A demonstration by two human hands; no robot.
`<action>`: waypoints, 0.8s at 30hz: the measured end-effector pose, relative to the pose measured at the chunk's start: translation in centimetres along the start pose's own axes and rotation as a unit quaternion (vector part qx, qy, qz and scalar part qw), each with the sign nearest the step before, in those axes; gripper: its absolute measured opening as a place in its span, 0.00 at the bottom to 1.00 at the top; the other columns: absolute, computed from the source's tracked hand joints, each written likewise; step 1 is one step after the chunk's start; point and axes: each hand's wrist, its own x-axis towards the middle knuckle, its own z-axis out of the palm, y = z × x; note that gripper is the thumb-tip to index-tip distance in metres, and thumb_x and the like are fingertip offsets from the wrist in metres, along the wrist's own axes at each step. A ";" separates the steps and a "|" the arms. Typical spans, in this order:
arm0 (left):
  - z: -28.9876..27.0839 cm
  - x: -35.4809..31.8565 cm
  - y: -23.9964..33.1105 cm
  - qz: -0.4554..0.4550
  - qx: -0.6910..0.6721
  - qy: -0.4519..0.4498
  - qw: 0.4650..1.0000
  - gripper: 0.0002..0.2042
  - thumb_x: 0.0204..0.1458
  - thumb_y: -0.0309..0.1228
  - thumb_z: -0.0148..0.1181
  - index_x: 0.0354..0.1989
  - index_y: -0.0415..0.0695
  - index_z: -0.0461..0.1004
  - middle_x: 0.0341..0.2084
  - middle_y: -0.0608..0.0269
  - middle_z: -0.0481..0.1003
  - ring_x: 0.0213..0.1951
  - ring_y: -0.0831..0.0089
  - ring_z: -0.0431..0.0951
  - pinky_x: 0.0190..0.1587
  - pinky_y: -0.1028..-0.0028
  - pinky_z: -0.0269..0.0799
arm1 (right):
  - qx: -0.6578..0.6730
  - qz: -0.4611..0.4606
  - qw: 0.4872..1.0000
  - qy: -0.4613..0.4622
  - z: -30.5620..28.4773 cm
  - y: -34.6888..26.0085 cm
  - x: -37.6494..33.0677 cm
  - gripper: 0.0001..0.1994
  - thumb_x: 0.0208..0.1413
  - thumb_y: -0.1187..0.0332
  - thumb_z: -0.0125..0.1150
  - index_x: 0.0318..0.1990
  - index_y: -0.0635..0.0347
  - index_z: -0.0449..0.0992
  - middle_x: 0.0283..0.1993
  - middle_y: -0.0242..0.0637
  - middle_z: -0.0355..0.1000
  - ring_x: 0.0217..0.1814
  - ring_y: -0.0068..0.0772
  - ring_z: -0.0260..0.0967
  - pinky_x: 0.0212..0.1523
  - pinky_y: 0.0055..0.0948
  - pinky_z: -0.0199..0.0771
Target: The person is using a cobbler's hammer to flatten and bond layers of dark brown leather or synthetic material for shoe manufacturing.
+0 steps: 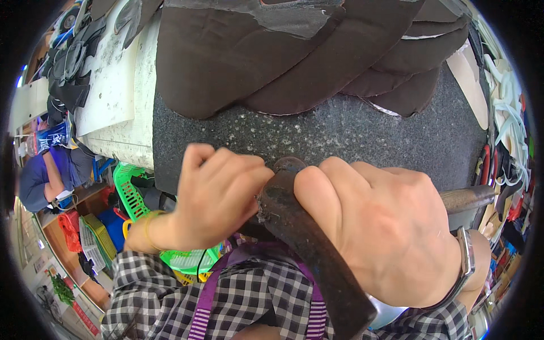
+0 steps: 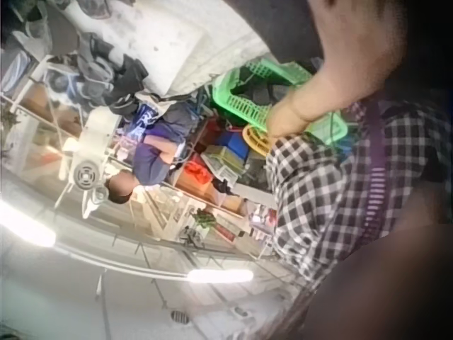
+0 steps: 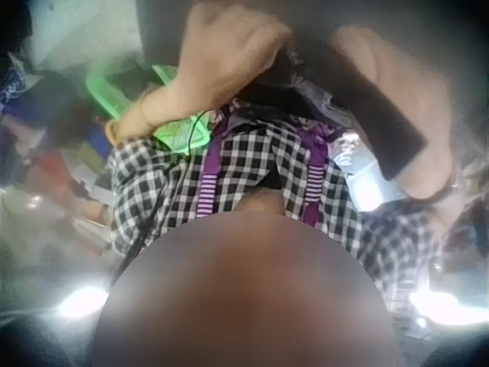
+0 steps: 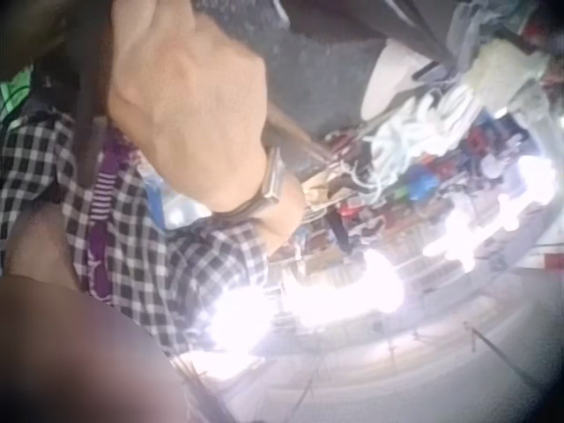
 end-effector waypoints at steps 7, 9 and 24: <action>1.5 -2.5 -0.7 -0.032 -0.015 0.101 0.994 0.18 0.35 0.31 0.71 0.39 0.49 0.79 0.32 0.72 0.75 0.34 0.70 0.73 0.41 0.67 0.58 | 0.026 0.034 0.999 0.020 0.2 -0.4 0.4 0.08 0.43 0.74 0.63 0.29 0.62 0.68 0.23 0.40 0.65 0.23 0.44 0.69 0.23 0.38 0.67; 1.5 -2.4 -0.8 -0.036 -0.046 0.108 0.992 0.13 0.35 0.29 0.71 0.33 0.48 0.80 0.30 0.72 0.75 0.34 0.71 0.73 0.40 0.68 0.58 | 0.014 0.015 1.000 0.013 0.1 -0.3 0.4 0.08 0.43 0.74 0.63 0.29 0.62 0.68 0.23 0.40 0.65 0.23 0.43 0.69 0.23 0.37 0.67; -0.4 -1.6 0.2 0.046 0.079 0.033 0.995 0.05 0.38 0.26 0.61 0.25 0.39 0.75 0.29 0.63 0.73 0.32 0.70 0.72 0.35 0.72 0.64 | -0.012 -0.002 1.000 -0.029 -0.3 -1.1 2.0 0.12 0.49 0.61 0.57 0.32 0.61 0.69 0.25 0.40 0.65 0.25 0.45 0.69 0.26 0.39 0.67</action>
